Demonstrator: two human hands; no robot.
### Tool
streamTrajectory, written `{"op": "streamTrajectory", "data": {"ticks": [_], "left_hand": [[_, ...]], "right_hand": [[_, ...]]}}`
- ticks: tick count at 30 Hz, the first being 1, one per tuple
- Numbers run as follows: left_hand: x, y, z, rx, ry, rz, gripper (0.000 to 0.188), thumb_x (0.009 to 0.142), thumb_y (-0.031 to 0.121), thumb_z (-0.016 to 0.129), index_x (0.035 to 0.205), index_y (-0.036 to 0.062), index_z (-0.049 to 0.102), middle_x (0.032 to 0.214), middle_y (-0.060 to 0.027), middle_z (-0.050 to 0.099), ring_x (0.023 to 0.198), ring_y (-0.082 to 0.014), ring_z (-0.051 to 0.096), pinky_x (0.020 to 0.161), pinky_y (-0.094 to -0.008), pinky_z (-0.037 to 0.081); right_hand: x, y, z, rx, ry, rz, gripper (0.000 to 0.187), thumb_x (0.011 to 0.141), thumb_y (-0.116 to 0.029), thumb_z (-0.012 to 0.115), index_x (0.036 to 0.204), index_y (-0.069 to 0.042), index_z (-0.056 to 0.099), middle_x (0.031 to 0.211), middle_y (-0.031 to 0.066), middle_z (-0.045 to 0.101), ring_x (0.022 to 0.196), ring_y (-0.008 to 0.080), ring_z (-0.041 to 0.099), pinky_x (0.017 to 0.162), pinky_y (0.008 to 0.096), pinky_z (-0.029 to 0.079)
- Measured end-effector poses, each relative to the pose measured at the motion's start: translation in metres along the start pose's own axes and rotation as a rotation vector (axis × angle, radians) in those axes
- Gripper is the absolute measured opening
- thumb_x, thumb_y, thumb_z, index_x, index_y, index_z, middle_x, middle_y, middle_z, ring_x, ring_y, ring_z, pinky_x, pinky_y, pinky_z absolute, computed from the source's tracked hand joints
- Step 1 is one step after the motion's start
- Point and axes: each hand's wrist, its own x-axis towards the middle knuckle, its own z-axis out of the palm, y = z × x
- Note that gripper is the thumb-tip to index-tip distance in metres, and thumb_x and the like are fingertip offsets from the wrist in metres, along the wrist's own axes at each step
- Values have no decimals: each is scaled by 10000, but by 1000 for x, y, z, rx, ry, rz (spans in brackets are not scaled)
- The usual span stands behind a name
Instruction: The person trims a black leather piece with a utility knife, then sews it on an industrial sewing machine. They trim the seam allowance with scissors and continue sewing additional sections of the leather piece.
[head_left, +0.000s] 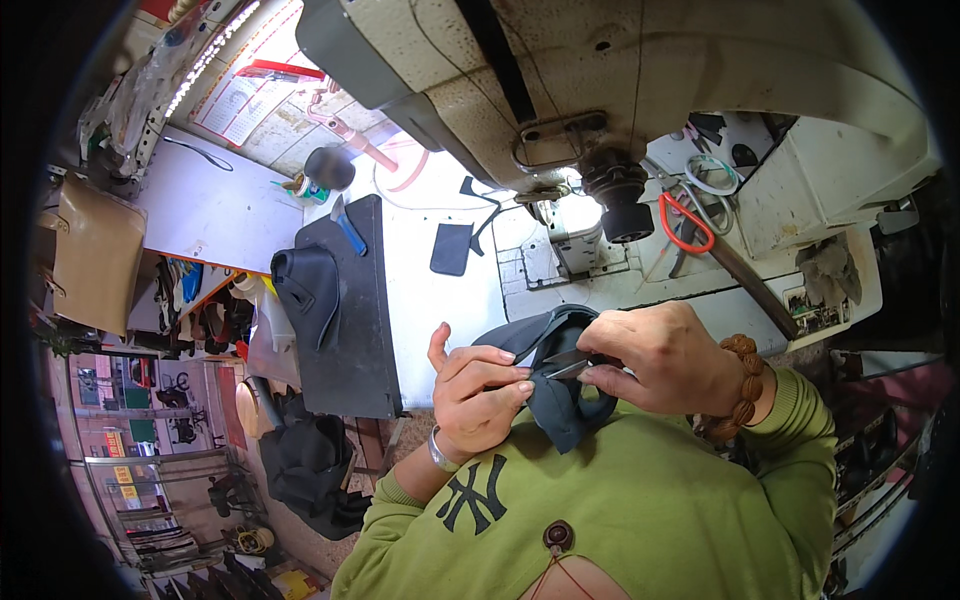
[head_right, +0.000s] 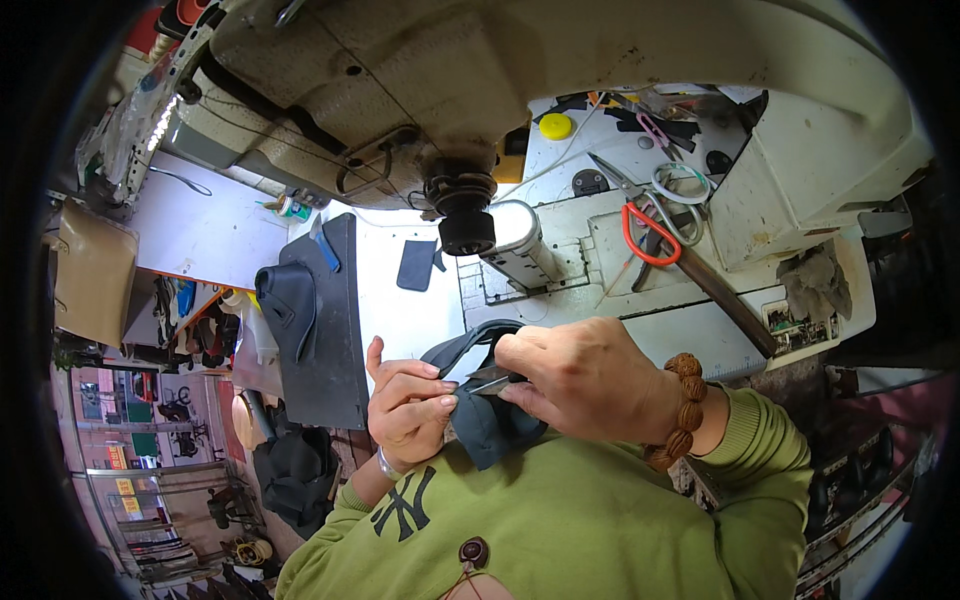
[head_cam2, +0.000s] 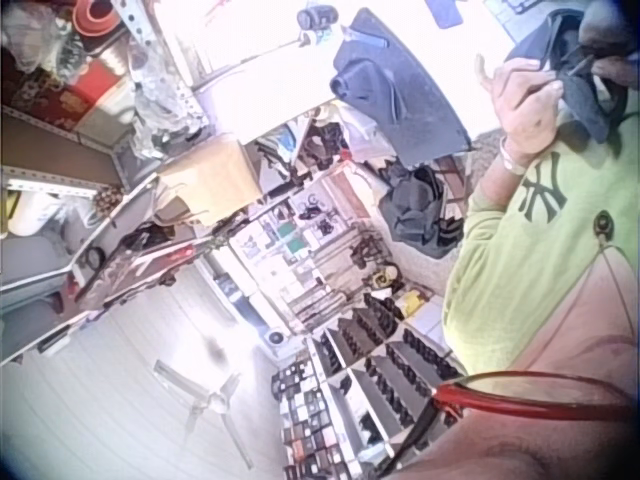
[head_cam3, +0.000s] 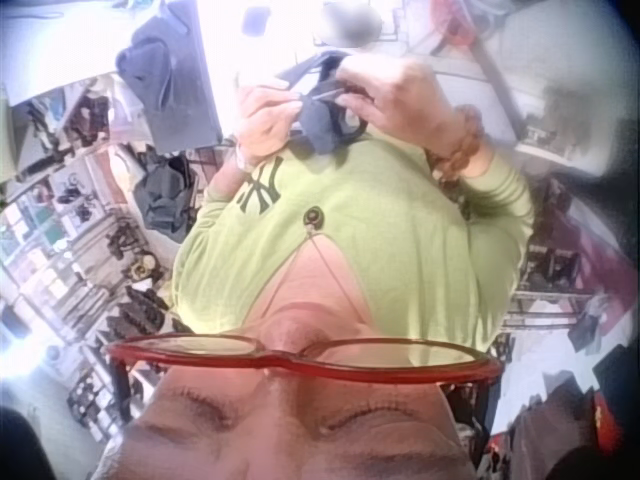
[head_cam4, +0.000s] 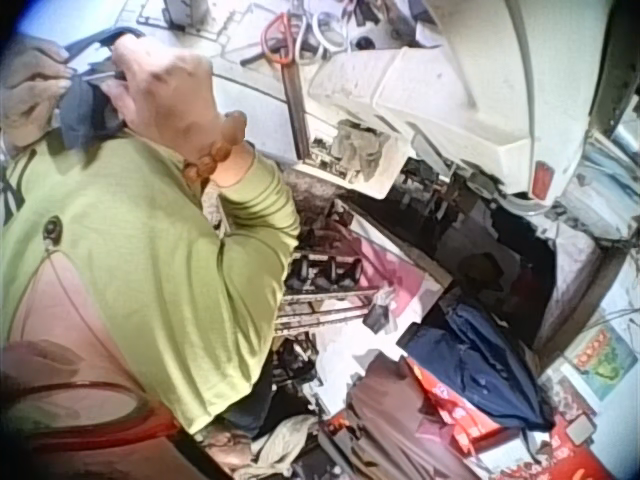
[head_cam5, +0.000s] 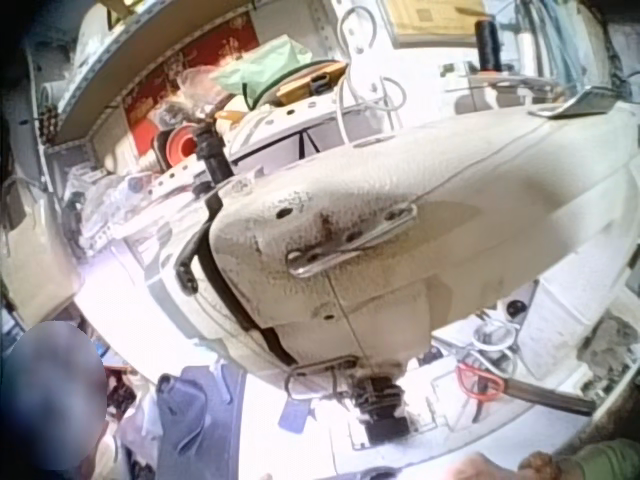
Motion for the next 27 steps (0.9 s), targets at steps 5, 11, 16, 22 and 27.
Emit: {"op": "streamTrajectory", "data": {"ticks": [5, 11, 16, 22, 27], "left_hand": [[0, 0, 0, 3, 0, 8, 116, 705, 68, 741, 753, 152, 676, 759, 9, 671, 831, -189, 624, 1123, -516, 174], [-1, 0, -1, 21, 0, 5, 126, 663, 62, 746, 713, 163, 690, 786, 35, 671, 855, -163, 631, 1097, -494, 171], [-3, -2, 1, -9, 2, -30, 134, 661, 48, 741, 706, 155, 675, 790, 23, 670, 857, -171, 632, 1091, -490, 196], [-3, -17, 20, -363, 72, -851, 179, 725, -70, 660, 860, 46, 654, 789, -19, 637, 829, -141, 604, 860, -309, 458], [-14, -43, 25, -860, -56, -1104, 82, 827, -34, 633, 903, -4, 642, 814, 30, 606, 756, -58, 533, 704, -211, 446]], "right_hand": [[3, 0, -1, -37, -35, -17, 234, 759, -168, 706, 869, -83, 518, 746, 75, 552, 678, 282, 593, 545, 369, 451], [3, -3, 3, -70, -22, 5, 237, 757, -175, 704, 856, -86, 508, 746, 69, 555, 672, 280, 597, 537, 367, 453], [5, -2, 17, -18, 74, 15, 223, 779, -157, 704, 890, -72, 529, 724, 66, 546, 619, 239, 589, 526, 340, 455], [-1, 7, 22, 346, 442, 226, 223, 860, -114, 681, 1011, -19, 546, 717, 48, 562, 577, 92, 520, 544, 236, 434], [-2, 5, 40, 470, 312, 190, 285, 841, -86, 694, 1073, -2, 551, 703, 41, 536, 581, 91, 512, 531, 233, 428]]}}
